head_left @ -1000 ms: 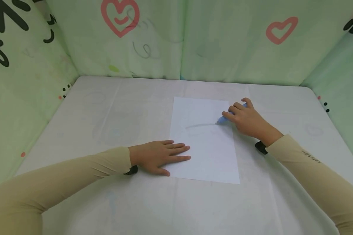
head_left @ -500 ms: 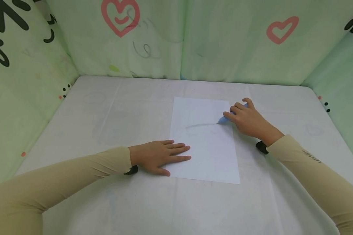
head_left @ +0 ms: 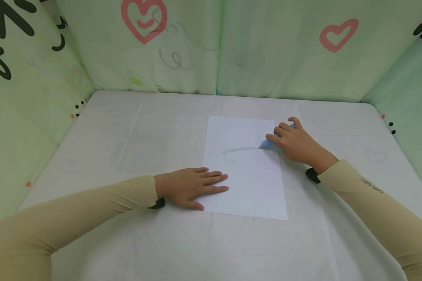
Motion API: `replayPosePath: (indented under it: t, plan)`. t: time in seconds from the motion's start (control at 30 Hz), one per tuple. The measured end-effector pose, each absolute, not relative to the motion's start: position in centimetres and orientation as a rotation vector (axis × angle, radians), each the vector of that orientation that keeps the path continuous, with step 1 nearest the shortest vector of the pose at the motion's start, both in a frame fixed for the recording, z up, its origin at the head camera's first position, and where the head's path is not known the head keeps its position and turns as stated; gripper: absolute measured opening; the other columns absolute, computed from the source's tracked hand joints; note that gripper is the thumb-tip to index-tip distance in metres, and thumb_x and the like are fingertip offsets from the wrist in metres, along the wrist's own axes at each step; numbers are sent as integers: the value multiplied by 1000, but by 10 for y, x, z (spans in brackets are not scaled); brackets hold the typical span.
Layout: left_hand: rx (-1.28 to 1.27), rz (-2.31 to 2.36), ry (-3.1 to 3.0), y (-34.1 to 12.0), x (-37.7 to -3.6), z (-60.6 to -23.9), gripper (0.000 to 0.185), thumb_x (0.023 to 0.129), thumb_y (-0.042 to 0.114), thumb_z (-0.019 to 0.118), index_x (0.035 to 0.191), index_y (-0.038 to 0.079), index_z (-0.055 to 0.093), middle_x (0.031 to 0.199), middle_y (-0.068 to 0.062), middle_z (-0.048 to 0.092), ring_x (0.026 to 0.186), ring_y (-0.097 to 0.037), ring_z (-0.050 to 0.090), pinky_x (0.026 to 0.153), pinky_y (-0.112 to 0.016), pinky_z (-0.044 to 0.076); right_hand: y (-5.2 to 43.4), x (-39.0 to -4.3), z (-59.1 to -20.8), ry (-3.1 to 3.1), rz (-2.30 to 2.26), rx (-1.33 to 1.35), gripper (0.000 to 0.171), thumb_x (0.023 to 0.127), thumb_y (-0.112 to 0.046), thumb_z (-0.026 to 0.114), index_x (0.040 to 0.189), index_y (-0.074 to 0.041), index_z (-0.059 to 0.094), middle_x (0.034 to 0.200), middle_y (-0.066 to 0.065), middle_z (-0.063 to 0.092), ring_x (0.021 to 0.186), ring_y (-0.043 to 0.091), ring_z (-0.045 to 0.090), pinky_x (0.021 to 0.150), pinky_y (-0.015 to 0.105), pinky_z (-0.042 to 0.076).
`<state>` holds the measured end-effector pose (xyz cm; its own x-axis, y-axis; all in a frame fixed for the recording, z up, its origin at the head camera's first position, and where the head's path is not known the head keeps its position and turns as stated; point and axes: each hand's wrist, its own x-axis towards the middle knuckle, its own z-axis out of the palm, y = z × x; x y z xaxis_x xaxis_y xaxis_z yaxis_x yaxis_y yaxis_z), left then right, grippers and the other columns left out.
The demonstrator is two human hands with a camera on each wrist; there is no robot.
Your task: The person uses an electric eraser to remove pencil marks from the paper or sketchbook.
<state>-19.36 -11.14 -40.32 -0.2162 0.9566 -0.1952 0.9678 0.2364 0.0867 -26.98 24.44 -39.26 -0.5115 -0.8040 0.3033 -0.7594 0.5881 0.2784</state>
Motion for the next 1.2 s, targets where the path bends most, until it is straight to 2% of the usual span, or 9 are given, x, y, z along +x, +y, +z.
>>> replayPosePath:
  t: [0.23, 0.83, 1.2]
  plan:
    - [1815, -49, 2291, -111, -193, -402, 71, 94, 54, 39, 151, 16, 19, 158, -9, 17, 147, -23, 17, 117, -43, 22, 244, -272, -392, -2434, -151, 1279, 26, 76, 6, 65, 97, -8, 62, 81, 14, 58, 79, 30, 55, 87, 57, 35]
    - [1809, -76, 2285, -111, -194, -404, 72, 95, 55, 37, 152, 18, 17, 159, -8, 15, 147, -23, 15, 117, -43, 21, 243, -275, -389, -2421, -121, 1290, 31, 71, 2, 75, 97, -8, 63, 81, 12, 61, 81, 29, 56, 85, 54, 37]
    - [1800, -62, 2284, -111, -194, -404, 71, 95, 54, 38, 152, 18, 17, 159, -9, 15, 147, -23, 15, 118, -43, 21, 244, -273, -387, -2434, -140, 1328, 28, 73, 2, 73, 97, -9, 63, 80, 12, 60, 79, 27, 54, 85, 55, 36]
